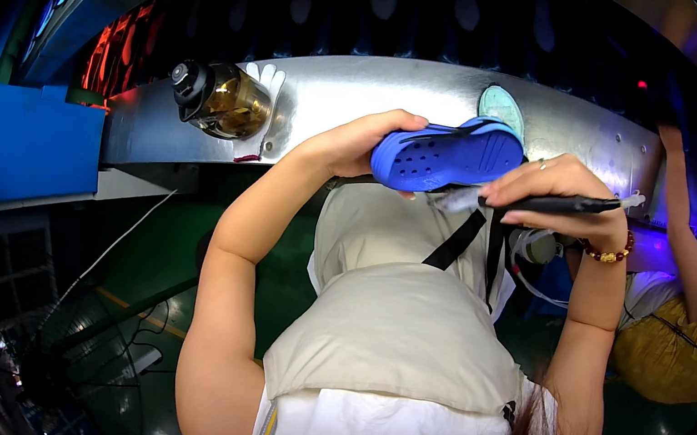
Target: The person applies adhesive to blue shoe soles using a brush tool, picking up components from a conveyor belt and placing them back after coating.
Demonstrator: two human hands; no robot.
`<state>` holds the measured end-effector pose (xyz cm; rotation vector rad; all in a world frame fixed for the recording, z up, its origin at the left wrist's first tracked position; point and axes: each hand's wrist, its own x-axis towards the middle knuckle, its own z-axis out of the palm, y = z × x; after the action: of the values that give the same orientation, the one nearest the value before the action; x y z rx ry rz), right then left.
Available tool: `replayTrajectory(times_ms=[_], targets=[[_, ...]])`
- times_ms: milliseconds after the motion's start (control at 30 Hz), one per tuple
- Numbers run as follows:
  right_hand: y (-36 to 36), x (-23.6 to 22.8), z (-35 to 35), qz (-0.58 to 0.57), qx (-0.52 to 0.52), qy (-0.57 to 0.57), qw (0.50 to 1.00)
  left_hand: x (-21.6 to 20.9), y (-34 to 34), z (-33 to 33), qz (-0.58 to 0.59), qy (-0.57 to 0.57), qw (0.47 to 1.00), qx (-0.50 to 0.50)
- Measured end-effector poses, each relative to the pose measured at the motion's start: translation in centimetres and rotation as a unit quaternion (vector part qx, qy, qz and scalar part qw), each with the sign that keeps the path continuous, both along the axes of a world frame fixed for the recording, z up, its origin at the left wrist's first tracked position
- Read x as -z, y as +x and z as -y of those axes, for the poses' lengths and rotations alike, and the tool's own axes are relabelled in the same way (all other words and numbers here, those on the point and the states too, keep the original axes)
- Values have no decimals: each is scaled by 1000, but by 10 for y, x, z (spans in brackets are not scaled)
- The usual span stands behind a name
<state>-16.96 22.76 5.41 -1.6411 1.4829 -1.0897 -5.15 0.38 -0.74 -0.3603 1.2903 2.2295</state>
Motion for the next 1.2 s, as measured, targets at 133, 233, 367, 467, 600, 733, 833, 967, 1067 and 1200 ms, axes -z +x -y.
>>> replayTrajectory(times_ms=[133, 233, 367, 467, 600, 733, 833, 967, 1067, 1200], targets=[[3, 22, -2, 49, 114, -25, 992, -11, 2, 7, -37, 33, 999, -9], [10, 24, -12, 24, 62, 39, 997, -6, 10, 9, -7, -1, 994, -106], [5, 25, -13, 165, 192, -20, 967, -1, 9, 20, -50, 22, 994, -91], [9, 30, -10, 143, 231, 26, 962, -3, 9, 28, -98, 37, 992, -68], [20, 22, -13, 90, 158, -5, 983, 0, 16, 39, -97, 116, 985, -85], [28, 24, -10, 214, 225, -39, 950, 32, 1, 24, -174, 298, 909, -233], [31, 51, 8, 244, 333, -50, 909, 45, -14, -15, -97, 303, 919, -231], [24, 82, 18, 253, 362, -20, 897, 61, -17, -36, -77, 269, 934, -223], [30, 70, 23, 171, 370, -22, 913, 57, -18, -43, -58, 221, 937, -265], [54, 54, 26, -110, 253, -91, 957, 56, -18, -36, -78, 232, 919, -309]])
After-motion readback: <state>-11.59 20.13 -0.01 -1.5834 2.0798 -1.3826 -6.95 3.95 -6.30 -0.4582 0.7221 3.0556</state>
